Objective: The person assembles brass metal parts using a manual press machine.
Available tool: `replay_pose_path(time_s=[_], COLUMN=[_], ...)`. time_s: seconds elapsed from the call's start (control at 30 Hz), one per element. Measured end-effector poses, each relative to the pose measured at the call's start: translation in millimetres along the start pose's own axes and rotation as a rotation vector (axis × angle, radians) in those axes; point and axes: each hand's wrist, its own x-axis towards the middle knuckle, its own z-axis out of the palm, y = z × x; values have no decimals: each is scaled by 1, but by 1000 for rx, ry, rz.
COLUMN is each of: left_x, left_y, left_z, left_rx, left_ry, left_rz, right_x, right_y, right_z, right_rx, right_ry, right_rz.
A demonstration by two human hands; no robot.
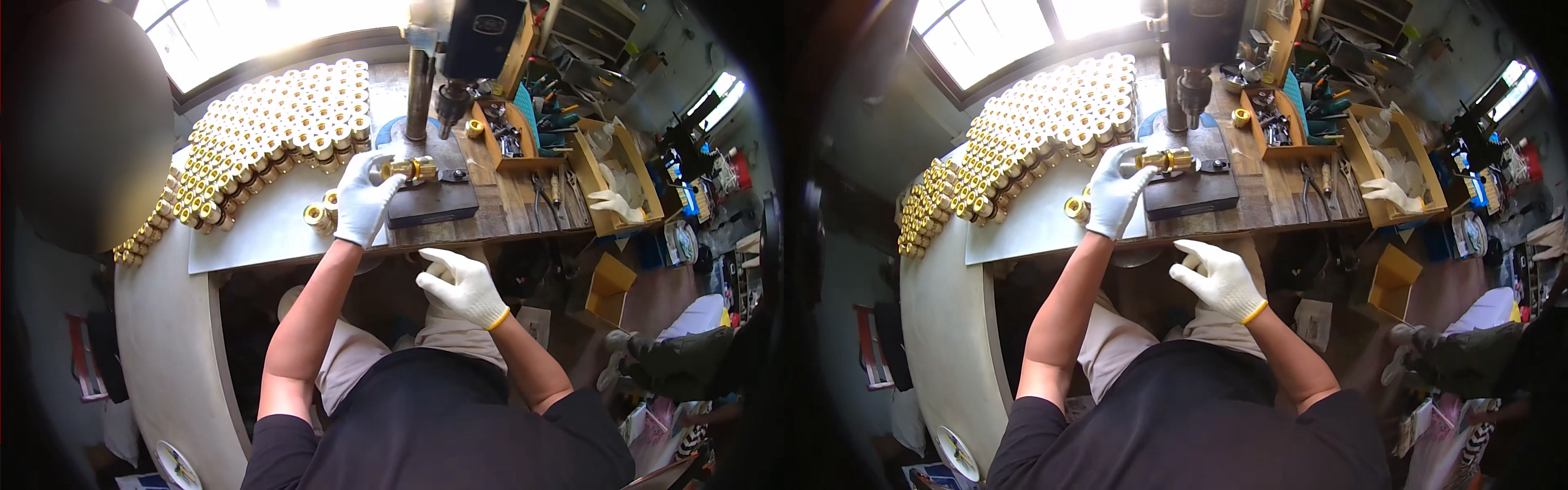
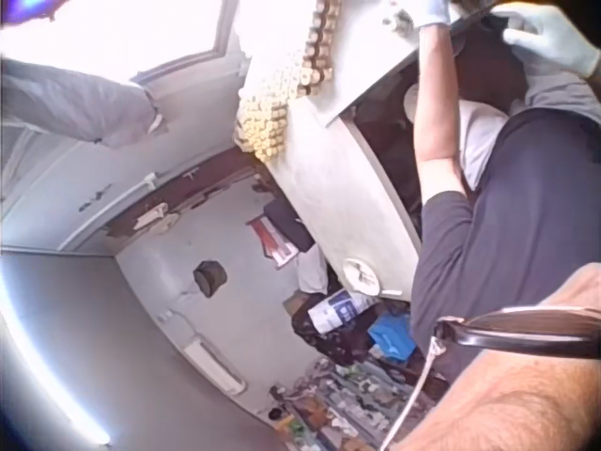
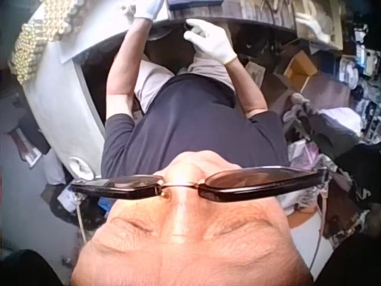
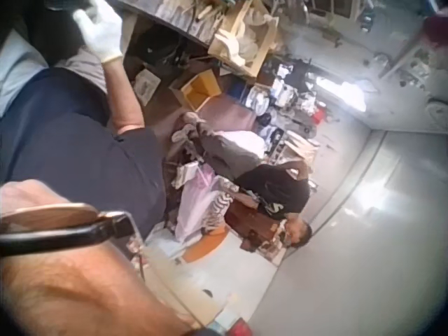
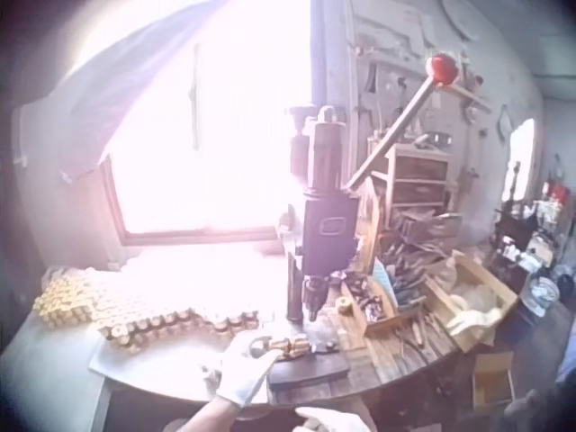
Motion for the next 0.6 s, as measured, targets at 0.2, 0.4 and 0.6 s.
replay_pose_path(time_s=[0.2,0.4,0.6], left_x=[41,14,-141], left_y=[42,34,16], left_z=[39,41,-2], left_rx=[148,328,95], left_ry=[-106,-65,-190], left_rz=[195,346,-22], right_x=[-3,4,31], right_y=[13,-7,-108], right_z=[-16,-34,-160], right_rx=[91,14,-348], right_ry=[91,141,627], right_rz=[30,-46,-603])
